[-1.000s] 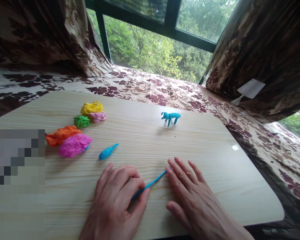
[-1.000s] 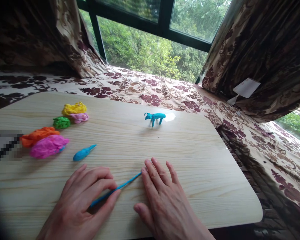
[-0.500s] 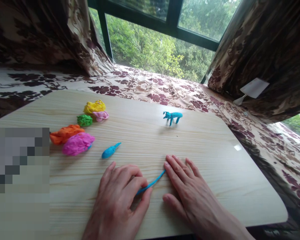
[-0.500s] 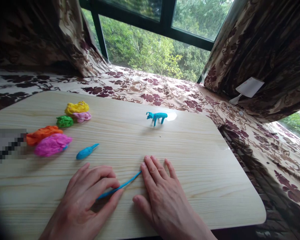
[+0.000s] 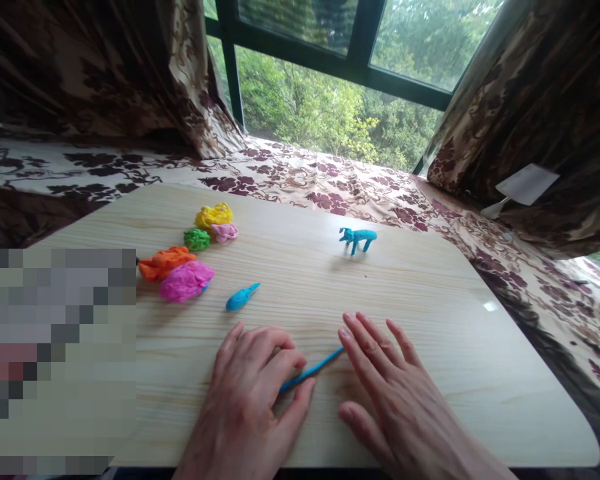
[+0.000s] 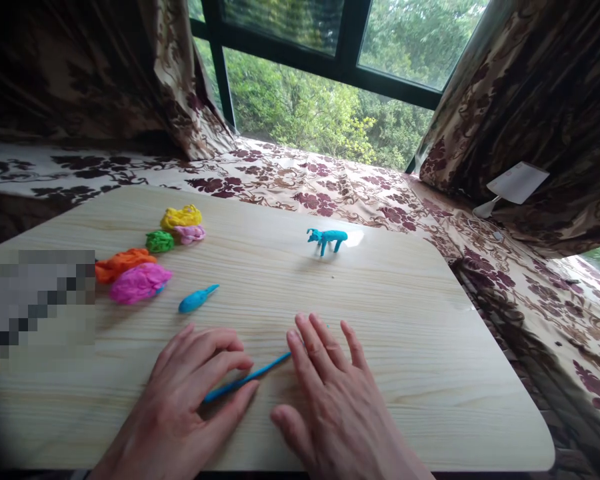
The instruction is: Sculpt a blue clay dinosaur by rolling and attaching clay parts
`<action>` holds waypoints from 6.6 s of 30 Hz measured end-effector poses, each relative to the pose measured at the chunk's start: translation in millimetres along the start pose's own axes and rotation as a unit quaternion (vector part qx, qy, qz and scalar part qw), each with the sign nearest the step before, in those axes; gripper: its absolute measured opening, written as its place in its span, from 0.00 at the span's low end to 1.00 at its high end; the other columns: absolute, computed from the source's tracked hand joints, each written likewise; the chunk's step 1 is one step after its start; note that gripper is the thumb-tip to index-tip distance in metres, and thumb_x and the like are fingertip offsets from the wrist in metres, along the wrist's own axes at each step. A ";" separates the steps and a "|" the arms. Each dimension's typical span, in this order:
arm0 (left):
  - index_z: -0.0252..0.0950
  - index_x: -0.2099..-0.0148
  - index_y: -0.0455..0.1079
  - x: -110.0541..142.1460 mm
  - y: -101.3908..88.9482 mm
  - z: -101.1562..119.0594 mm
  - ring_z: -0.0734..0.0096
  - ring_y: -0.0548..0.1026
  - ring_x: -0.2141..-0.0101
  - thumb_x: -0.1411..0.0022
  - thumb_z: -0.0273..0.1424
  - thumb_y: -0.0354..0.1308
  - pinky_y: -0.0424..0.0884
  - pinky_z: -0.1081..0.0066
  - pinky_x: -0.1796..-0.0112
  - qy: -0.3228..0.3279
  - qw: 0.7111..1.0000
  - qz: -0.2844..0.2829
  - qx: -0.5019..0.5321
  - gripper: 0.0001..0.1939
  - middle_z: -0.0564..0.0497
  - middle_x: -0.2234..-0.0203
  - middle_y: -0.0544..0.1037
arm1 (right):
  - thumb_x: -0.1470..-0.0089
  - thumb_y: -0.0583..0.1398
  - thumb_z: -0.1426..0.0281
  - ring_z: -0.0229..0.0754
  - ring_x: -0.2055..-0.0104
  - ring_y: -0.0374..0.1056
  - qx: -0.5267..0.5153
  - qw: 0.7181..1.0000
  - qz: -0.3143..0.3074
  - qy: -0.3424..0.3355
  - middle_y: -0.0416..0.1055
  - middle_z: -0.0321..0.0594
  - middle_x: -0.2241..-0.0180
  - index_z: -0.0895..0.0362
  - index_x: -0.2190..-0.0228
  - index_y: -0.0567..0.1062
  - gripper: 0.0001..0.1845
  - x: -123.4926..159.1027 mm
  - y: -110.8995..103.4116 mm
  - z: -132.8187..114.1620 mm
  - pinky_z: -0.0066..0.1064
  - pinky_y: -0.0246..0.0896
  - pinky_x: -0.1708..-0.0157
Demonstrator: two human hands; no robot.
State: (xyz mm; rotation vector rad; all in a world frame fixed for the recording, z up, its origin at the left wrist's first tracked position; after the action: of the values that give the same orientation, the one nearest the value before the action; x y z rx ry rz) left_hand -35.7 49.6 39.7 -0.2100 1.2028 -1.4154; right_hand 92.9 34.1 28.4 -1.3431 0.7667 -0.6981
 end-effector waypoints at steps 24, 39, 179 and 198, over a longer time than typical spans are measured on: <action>0.39 0.70 0.66 6.6 -13.5 -5.1 0.70 0.68 0.62 0.45 0.24 0.54 0.54 0.54 0.47 -0.044 0.998 0.006 0.040 0.04 0.53 0.70 0.70 | 0.46 0.47 0.53 0.49 0.37 0.39 0.031 0.997 0.016 -0.064 0.44 0.48 0.39 0.64 0.41 0.50 0.38 -6.6 13.6 -32.9 0.45 0.29 0.41; 0.39 0.70 0.67 7.6 -13.4 -5.0 0.70 0.68 0.63 0.46 0.23 0.53 0.54 0.55 0.47 -0.047 0.998 -0.005 0.036 0.05 0.53 0.70 0.70 | 0.45 0.48 0.53 0.51 0.38 0.40 0.001 0.997 0.021 -0.071 0.43 0.47 0.39 0.60 0.41 0.49 0.37 -4.1 8.6 -40.0 0.49 0.34 0.43; 0.39 0.69 0.65 20.6 -21.2 -7.4 0.68 0.70 0.62 0.48 0.25 0.56 0.56 0.53 0.47 -0.029 0.999 0.026 0.003 0.04 0.53 0.69 0.71 | 0.47 0.51 0.53 0.56 0.38 0.40 -0.005 0.997 0.009 -0.071 0.45 0.47 0.39 0.52 0.42 0.53 0.34 0.7 7.7 -34.9 0.54 0.40 0.45; 0.39 0.68 0.65 20.5 -21.6 -4.8 0.68 0.69 0.61 0.48 0.23 0.55 0.58 0.54 0.48 -0.014 1.000 0.026 -0.010 0.06 0.52 0.68 0.71 | 0.44 0.49 0.57 0.49 0.37 0.36 -0.015 0.999 -0.010 -0.027 0.39 0.42 0.38 0.60 0.41 0.50 0.34 -13.0 -3.6 -21.4 0.48 0.34 0.41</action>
State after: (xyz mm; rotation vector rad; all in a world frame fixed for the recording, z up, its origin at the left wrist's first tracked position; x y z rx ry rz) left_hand -58.6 30.2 43.2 -0.2111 1.1920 -1.3520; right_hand 67.9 31.9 31.7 -1.3925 0.7235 -0.6655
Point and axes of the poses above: each hand's wrist, its own x-axis away from the middle knuckle, its own y-axis out of the palm, z = x × y, the point moved 9 cm from there along -x, towards the middle knuckle
